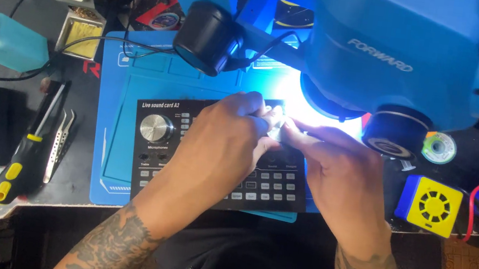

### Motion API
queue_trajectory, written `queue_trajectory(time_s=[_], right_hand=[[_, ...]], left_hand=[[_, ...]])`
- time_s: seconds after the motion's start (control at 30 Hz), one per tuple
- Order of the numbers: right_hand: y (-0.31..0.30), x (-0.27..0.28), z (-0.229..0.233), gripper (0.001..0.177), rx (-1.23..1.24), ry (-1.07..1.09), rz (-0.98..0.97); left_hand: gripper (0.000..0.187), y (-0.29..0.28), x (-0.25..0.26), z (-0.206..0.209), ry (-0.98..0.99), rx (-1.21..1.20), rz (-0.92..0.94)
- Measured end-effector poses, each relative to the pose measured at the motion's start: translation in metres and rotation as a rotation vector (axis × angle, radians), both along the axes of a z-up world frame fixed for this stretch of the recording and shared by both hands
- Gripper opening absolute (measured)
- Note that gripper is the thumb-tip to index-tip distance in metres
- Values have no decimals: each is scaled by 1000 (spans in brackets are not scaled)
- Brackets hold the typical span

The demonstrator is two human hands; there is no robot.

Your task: Repairing a live sound card by using a screwdriver and manipulating various knobs and buttons.

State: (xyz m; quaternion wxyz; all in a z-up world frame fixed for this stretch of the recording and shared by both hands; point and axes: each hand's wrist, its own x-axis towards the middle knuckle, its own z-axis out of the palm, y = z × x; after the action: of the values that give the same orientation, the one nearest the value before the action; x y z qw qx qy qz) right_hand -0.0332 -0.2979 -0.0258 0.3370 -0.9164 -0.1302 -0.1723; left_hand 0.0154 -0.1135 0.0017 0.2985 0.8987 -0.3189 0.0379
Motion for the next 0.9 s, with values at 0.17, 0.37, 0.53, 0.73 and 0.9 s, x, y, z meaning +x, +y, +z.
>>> queue_trajectory(time_s=[0.17,0.37,0.53,0.73,0.9], right_hand=[[3,-2,1,46,-22,2,5],[1,0,-8,44,-6,-7,-13],[-6,1,-10,42,65,23,-1],[-3,-1,-13,39,51,33,-8],[-2,-1,-19,45,26,49,-48]], left_hand=[[24,1,-5,3,-35,33,-11],[25,1,6,9,-53,110,-47],[26,1,13,12,19,230,-44],[16,-1,7,7,61,93,-68],[24,2,5,4,42,16,-39]])
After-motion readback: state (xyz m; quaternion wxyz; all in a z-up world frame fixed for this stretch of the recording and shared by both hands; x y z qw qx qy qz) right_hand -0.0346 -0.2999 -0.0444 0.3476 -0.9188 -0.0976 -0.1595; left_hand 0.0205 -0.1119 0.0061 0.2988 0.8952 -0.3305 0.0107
